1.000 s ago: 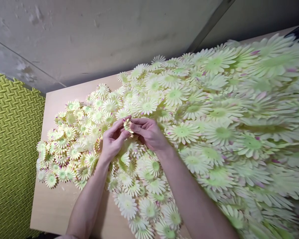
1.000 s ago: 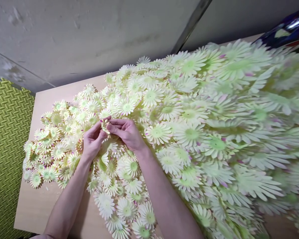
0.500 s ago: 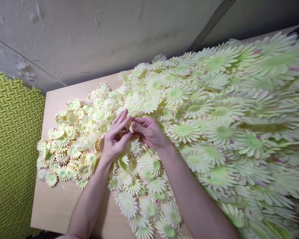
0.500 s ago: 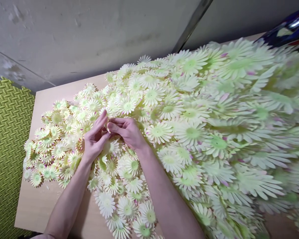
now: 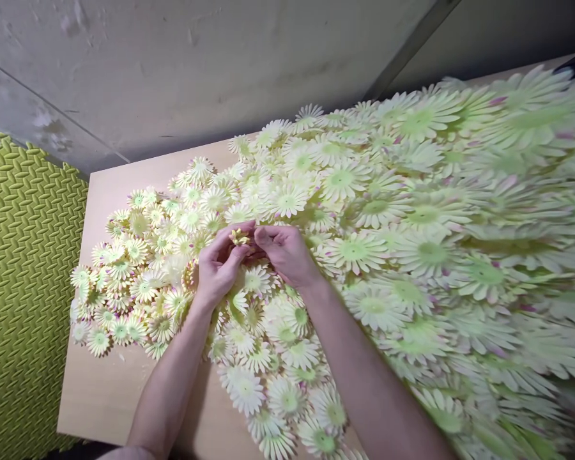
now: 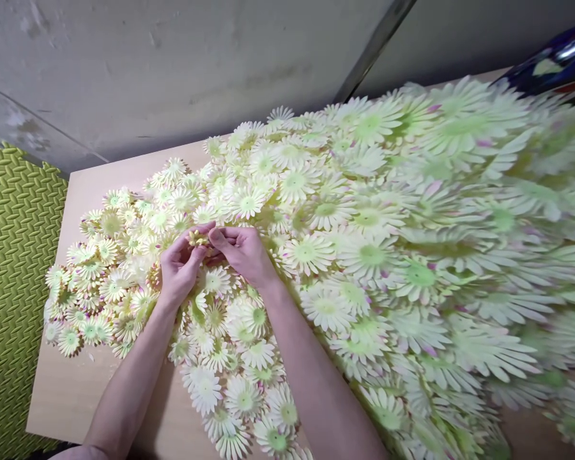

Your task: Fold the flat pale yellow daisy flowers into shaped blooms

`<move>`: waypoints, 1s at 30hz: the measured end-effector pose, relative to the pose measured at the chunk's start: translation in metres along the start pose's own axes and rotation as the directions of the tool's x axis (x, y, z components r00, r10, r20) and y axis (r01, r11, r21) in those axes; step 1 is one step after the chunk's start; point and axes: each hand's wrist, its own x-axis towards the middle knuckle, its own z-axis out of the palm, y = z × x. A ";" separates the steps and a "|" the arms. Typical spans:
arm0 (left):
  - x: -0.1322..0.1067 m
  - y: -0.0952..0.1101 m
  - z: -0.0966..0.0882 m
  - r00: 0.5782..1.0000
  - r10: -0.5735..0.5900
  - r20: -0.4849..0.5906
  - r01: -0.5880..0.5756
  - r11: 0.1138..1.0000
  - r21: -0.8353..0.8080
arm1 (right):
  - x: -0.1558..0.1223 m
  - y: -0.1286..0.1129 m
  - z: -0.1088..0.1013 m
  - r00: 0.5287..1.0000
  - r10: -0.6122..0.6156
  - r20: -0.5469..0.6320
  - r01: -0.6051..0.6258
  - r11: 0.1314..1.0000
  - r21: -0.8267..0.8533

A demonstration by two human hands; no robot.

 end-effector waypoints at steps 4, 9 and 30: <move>0.001 0.003 0.001 0.995 0.066 0.071 -0.072 0.994 0.081 | -0.002 -0.003 -0.004 0.998 0.026 0.061 -0.020 0.996 -0.090; 0.002 0.007 -0.001 0.994 -0.022 0.104 0.021 1.000 0.009 | -0.001 -0.008 -0.005 0.997 0.063 0.043 -0.065 0.996 0.057; 0.003 0.001 -0.001 0.995 0.084 0.049 -0.090 0.988 0.123 | -0.003 -0.004 -0.004 0.992 -0.015 0.122 0.025 0.996 -0.086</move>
